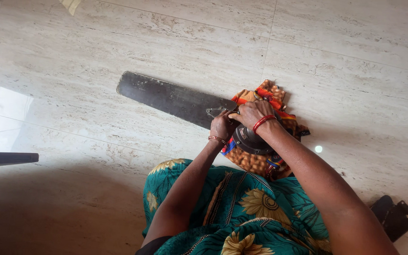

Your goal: The person sits on the floor and attaches fan blades to the motor housing using a screwdriver. They align each blade, insert screws, and tighten them to secure the blades to the central hub.

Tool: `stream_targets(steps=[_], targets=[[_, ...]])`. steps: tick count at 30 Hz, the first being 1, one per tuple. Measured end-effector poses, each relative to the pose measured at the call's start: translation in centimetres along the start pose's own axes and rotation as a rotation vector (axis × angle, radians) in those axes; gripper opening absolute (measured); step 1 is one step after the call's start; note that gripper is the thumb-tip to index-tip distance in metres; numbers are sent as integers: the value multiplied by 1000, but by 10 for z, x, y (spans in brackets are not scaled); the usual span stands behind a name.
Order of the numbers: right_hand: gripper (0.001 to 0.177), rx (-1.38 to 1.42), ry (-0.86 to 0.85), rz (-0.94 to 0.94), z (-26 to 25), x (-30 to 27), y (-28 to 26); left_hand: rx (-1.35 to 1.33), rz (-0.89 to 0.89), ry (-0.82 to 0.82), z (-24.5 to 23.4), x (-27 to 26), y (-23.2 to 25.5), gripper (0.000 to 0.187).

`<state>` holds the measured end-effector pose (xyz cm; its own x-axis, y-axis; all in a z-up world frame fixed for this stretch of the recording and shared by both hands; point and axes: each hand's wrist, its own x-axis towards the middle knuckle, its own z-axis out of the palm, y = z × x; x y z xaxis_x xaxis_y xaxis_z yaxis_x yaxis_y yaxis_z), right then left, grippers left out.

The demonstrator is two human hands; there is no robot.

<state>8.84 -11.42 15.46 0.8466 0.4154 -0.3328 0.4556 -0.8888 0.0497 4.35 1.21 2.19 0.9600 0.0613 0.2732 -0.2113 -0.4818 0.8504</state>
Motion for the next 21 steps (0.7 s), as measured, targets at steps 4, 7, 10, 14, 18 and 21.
stream_targets(steps=[4, 7, 10, 14, 18, 21], targets=[[54, 51, 164, -53, 9, 3, 5, 85, 96, 24, -5, 10, -3, 22], [39, 152, 318, -182, 26, 2, 16, 51, 110, -30, -7, 10, -1, 23], [31, 160, 284, -160, 34, 2, 21, 42, 86, -85, -13, 7, 7, 25], [38, 135, 150, -20, 28, 0, 18, 25, 71, -14, -11, 4, 24, 34], [41, 123, 188, -23, 25, -5, 16, 73, 49, 14, -7, 6, 22, 26], [34, 228, 397, -158, 28, -5, 20, 75, 83, -11, -8, 12, 9, 25]])
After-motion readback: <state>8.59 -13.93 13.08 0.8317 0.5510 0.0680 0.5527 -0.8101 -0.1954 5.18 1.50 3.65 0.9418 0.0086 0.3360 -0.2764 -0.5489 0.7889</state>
